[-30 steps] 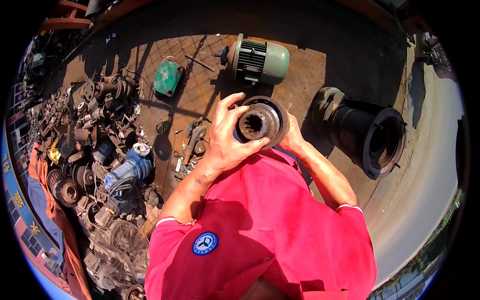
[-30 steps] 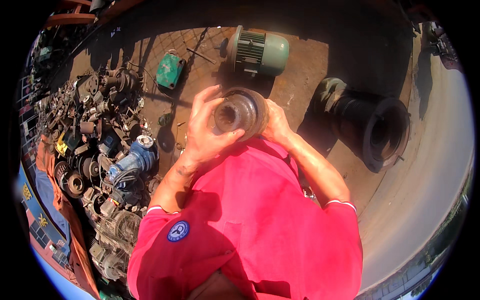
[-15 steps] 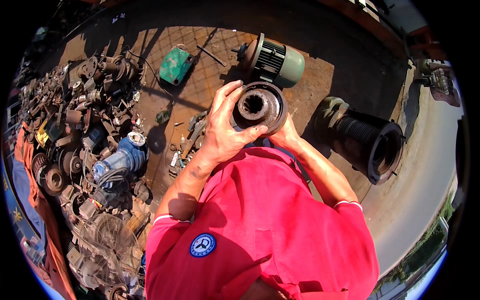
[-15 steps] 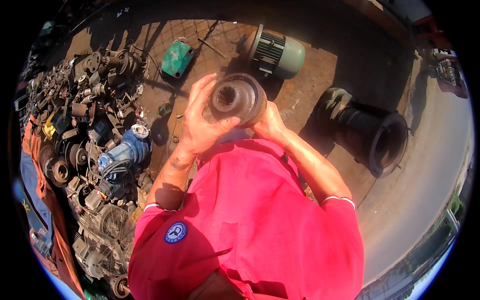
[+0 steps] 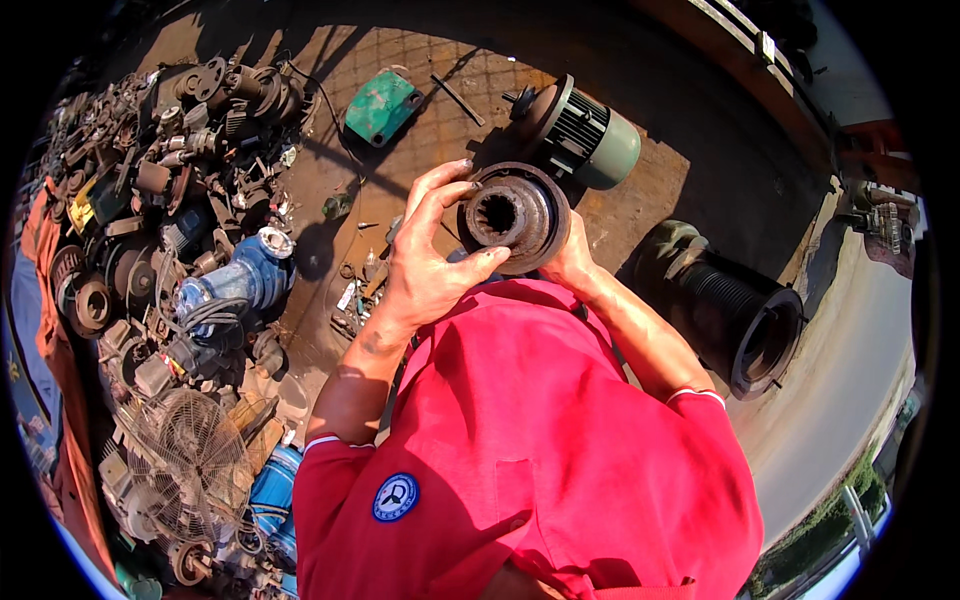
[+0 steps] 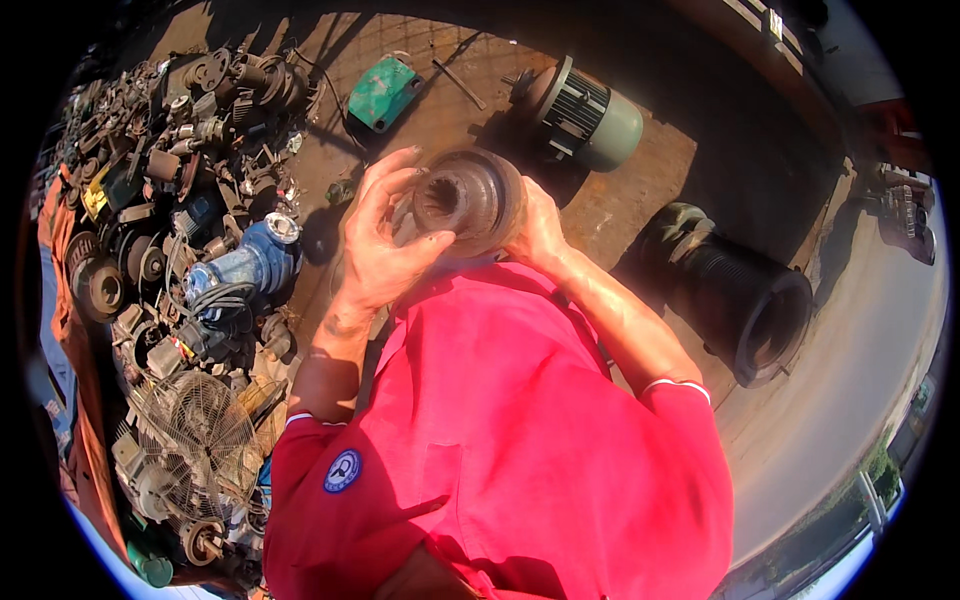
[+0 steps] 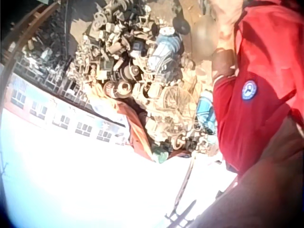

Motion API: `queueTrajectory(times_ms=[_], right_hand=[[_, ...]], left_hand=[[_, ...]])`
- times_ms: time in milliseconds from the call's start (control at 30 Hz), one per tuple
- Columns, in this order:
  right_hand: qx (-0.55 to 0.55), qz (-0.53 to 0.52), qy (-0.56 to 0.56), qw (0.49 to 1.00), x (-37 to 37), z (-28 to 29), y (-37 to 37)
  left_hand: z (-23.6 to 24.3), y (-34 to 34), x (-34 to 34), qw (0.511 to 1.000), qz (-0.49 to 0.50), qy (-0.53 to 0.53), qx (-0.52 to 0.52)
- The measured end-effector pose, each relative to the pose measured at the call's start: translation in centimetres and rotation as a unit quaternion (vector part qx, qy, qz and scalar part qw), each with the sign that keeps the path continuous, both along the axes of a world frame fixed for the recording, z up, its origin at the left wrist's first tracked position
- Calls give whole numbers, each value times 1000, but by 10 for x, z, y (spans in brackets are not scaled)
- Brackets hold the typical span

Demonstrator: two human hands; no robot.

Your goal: The person handles a cylindrical metal part, grinding it on a bench grinder, and then places it into a larger metal container. They also handle other metal parts and tools in a cluttered outdoor area.

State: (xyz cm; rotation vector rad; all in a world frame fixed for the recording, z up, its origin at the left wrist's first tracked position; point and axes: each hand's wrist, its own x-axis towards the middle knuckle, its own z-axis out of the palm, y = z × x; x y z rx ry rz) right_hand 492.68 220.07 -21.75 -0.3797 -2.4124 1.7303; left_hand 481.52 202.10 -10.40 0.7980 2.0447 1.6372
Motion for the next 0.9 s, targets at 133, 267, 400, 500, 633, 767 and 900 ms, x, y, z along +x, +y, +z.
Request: queueTrajectory(times_ms=[133, 267, 400, 500, 633, 767, 900], right_hand=[[99, 7, 151, 984, -15, -11, 21], [101, 54, 206, 972, -27, -7, 39], [-48, 91, 198, 975, -21, -25, 47], [-357, 105, -12, 928, -3, -36, 47], [-382, 93, -52, 918, 14, -37, 60], [-368, 60, -67, 926, 28, -28, 71], [-291, 42, 7, 956, 21, 13, 73]], left_hand=[[15, -12, 9, 996, 13, 76, -38], [25, -4, 28, 992, 17, 122, -33], [39, 23, 46, 973, -3, 224, -58], [43, 41, 53, 969, -7, 241, -47], [52, 59, 60, 978, 25, 206, -33], [68, 61, 57, 928, -53, 352, -111], [89, 64, 61, 919, -94, 346, -163]])
